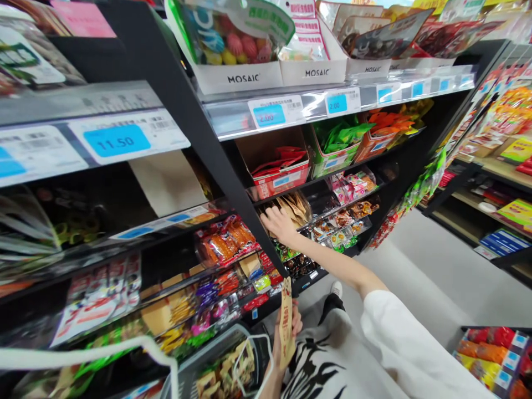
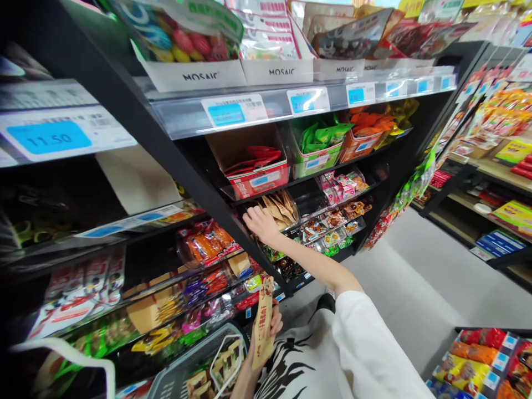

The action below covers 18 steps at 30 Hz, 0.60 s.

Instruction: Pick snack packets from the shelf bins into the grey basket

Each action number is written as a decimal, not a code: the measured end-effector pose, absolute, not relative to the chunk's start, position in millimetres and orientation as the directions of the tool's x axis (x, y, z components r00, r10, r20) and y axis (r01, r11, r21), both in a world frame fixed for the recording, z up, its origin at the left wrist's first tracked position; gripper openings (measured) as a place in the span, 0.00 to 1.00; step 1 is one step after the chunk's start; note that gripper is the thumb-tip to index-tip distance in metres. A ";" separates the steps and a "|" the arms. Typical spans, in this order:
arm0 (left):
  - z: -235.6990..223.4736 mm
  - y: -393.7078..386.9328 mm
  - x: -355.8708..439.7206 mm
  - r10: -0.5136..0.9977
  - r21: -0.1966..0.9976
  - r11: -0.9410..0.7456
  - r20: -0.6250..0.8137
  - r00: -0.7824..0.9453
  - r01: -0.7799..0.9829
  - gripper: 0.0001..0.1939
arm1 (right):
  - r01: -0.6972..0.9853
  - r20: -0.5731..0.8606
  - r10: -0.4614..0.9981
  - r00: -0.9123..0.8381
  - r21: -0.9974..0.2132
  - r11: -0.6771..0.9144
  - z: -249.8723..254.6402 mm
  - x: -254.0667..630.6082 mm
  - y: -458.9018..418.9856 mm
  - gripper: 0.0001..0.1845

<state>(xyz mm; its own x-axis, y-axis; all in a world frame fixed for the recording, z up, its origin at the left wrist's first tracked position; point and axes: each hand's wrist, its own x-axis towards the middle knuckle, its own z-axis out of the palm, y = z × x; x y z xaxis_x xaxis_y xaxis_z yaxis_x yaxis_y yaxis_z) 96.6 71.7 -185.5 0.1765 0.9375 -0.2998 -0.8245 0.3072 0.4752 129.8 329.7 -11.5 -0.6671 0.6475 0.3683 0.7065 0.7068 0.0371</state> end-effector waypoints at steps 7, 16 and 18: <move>-172.7 65.6 106.8 0.947 0.519 0.231 -0.312 0.069 -0.823 0.21 | 0.776 0.427 0.709 -0.560 -0.027 0.630 -26.4 133.2 360.9 0.21; -173.8 66.4 103.4 0.955 0.532 0.240 -0.280 0.099 -0.812 0.16 | 0.742 0.184 0.735 -0.652 -0.044 0.669 -14.8 115.6 392.1 0.16; -175.1 68.0 103.7 0.954 0.544 0.257 -0.273 0.121 -0.799 0.16 | 0.688 0.188 0.674 -0.714 0.016 0.725 -14.9 109.8 382.3 0.16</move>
